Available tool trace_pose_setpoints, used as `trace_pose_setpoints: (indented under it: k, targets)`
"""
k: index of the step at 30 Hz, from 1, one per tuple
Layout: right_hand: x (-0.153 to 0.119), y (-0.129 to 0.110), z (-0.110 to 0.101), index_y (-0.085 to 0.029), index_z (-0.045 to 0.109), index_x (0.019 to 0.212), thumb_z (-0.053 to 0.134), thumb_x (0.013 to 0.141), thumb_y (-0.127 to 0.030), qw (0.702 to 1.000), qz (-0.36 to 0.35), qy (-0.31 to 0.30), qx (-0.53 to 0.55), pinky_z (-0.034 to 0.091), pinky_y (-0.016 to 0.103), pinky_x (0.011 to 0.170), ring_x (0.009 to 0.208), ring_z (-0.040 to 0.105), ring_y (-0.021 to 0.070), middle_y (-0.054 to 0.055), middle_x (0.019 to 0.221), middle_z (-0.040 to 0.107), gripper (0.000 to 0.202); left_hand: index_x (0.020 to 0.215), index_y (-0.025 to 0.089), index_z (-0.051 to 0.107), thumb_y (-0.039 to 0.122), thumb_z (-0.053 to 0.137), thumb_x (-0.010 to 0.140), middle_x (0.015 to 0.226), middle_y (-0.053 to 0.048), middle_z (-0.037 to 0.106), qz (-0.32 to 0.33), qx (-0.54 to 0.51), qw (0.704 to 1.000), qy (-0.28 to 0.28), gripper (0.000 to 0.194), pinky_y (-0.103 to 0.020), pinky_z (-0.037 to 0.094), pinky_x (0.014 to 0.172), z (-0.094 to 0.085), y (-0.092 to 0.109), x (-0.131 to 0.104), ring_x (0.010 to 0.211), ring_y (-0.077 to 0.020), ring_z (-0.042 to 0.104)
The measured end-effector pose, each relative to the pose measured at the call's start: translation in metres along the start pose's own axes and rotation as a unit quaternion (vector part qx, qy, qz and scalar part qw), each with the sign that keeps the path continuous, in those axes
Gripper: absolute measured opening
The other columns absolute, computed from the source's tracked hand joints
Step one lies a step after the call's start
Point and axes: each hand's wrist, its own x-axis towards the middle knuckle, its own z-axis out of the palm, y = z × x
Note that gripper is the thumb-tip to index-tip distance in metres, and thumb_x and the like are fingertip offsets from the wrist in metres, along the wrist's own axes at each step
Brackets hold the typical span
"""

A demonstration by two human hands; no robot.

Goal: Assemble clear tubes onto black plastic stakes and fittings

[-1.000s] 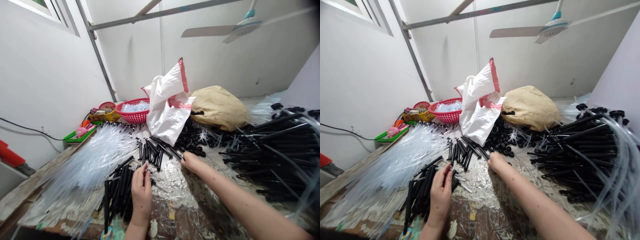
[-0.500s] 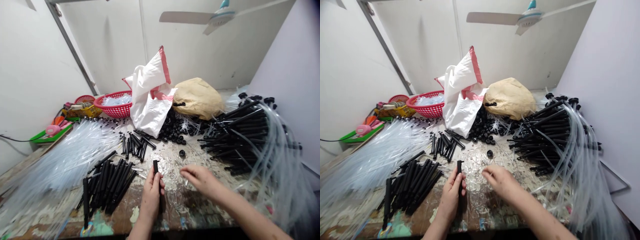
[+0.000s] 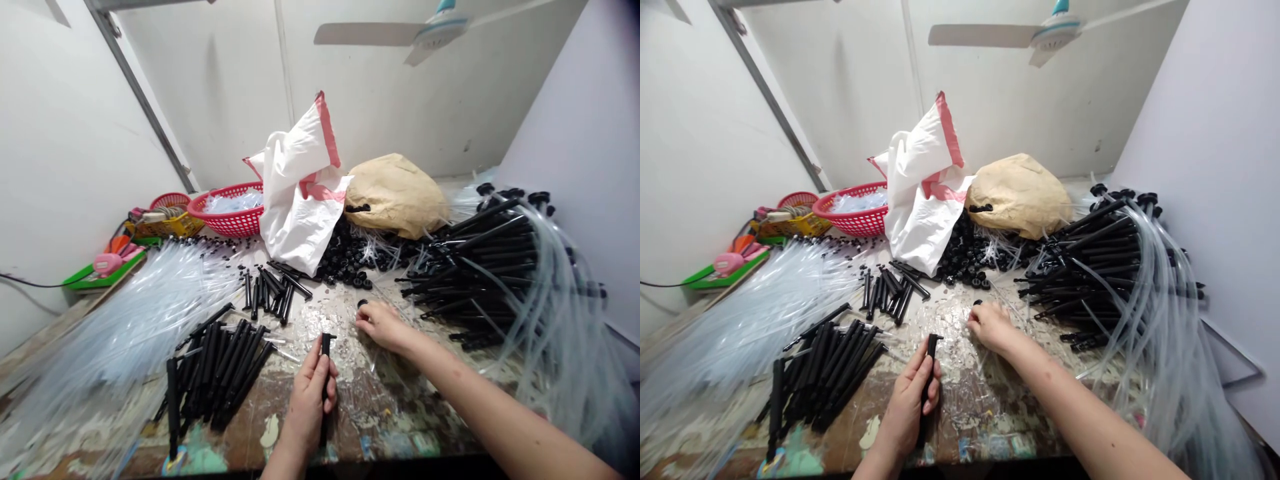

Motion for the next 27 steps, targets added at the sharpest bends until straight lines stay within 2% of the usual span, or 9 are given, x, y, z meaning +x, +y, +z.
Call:
trace_pose_setpoints:
  k: [4,8,13,19,23,27]
  targets:
    - [-0.017,0.005,-0.027,-0.017,0.055,0.091,0.035,0.088,-0.027,0.995,-0.024,-0.004,0.092,0.042,0.024,0.069,0.075,0.056,0.0124,0.001,0.082,0.063,0.022,0.128,0.024,0.045,0.039,0.062,0.077,0.071,0.003,0.051,0.002,-0.002,1.000,-0.002,0.056,-0.011,0.026,0.035,-0.001,0.001,0.000,0.042,-0.0021,0.036]
    - [-0.049,0.028,-0.049,-0.019,0.060,0.089,0.044,0.083,-0.032,0.987,-0.026,0.019,0.157,0.042,0.027,0.072,0.079,0.058,0.0156,0.003,0.086,0.065,0.022,0.127,0.023,0.046,0.037,0.060,0.079,0.071,0.003,0.051,0.003,0.000,1.000,-0.017,0.052,-0.011,0.027,0.036,-0.001,-0.001,0.000,0.043,-0.0017,0.035]
    - [-0.081,0.058,-0.043,-0.024,0.065,0.080,0.050,0.082,-0.028,0.994,-0.068,0.072,-0.039,0.031,0.035,0.078,0.080,0.056,0.0186,0.002,0.083,0.069,0.016,0.125,0.023,0.047,0.036,0.059,0.080,0.071,0.003,0.052,0.003,0.009,1.000,-0.016,0.049,-0.011,0.028,0.036,-0.001,-0.001,0.000,0.044,-0.0023,0.036]
    - [-0.085,0.054,-0.030,-0.023,0.063,0.070,0.048,0.083,-0.021,0.968,-0.110,0.087,-0.208,0.022,0.038,0.080,0.075,0.050,0.0177,0.002,0.073,0.066,0.020,0.125,0.022,0.046,0.035,0.057,0.081,0.072,0.003,0.053,0.018,0.028,0.999,-0.022,0.047,-0.011,0.029,0.036,-0.001,-0.001,-0.001,0.044,-0.0026,0.036]
    - [-0.083,0.048,-0.028,-0.022,0.061,0.067,0.048,0.083,-0.016,0.959,-0.130,0.080,-0.240,0.021,0.038,0.082,0.074,0.048,0.0172,0.002,0.070,0.063,0.021,0.126,0.023,0.046,0.035,0.057,0.081,0.071,0.003,0.052,0.019,0.032,0.999,-0.024,0.048,-0.011,0.029,0.036,-0.001,0.000,-0.002,0.044,-0.0021,0.036]
    - [-0.088,0.050,-0.032,-0.022,0.062,0.068,0.049,0.083,-0.019,0.970,-0.114,0.122,-0.179,0.024,0.039,0.083,0.076,0.050,0.0177,0.002,0.072,0.064,0.020,0.134,0.028,0.036,0.037,0.057,0.081,0.071,0.004,0.051,0.020,0.027,0.999,-0.019,0.057,-0.011,0.028,0.036,0.003,0.003,-0.005,0.043,-0.0021,0.037]
